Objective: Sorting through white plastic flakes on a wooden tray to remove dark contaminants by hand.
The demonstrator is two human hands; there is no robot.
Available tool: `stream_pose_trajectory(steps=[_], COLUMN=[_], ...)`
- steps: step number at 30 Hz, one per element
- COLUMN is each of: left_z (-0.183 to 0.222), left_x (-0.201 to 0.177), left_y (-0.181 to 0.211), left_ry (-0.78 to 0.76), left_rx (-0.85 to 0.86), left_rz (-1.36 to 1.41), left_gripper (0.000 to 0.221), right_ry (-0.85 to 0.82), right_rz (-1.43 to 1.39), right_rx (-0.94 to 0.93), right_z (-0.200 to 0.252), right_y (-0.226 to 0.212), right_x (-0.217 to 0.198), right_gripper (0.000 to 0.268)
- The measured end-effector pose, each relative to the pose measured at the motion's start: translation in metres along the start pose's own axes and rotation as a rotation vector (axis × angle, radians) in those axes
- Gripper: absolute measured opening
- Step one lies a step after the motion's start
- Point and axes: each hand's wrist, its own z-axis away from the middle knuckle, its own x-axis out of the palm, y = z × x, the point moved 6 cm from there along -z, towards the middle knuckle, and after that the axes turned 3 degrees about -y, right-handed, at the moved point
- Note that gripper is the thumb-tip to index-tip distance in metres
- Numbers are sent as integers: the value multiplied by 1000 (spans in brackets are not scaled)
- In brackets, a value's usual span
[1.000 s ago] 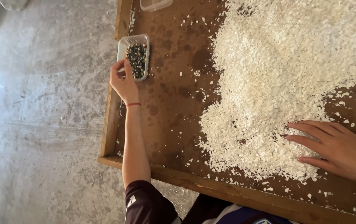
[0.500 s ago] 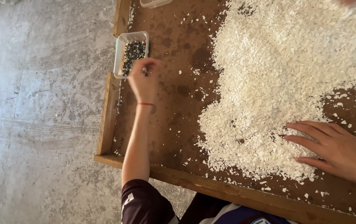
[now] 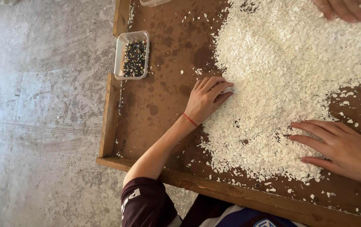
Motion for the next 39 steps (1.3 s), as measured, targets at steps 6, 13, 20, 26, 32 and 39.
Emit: stream_pose_trajectory(steps=[6, 13, 20, 26, 32, 39], left_z=[-1, 3, 1, -6, -1, 3], left_x=[0, 2, -4, -17, -8, 3], left_y=[2, 0, -4, 0, -3, -6], left_ry=[-3, 7, 33, 29, -21, -24], left_rx=[-6, -19, -35, -42, -2, 7], left_rz=[1, -14, -9, 35, 43, -17], left_gripper=[17, 15, 7, 8, 13, 17], right_ry=[27, 50, 24, -10, 9, 47], right_rz=[-19, -11, 9, -21, -16, -12], right_rx=[-3, -4, 5, 40, 17, 11], right_z=[-1, -4, -4, -3, -4, -5], right_y=[-1, -4, -3, -1, -4, -5], right_x=[-5, -10, -7, -4, -9, -12], right_gripper=[66, 65, 64, 64, 64, 64])
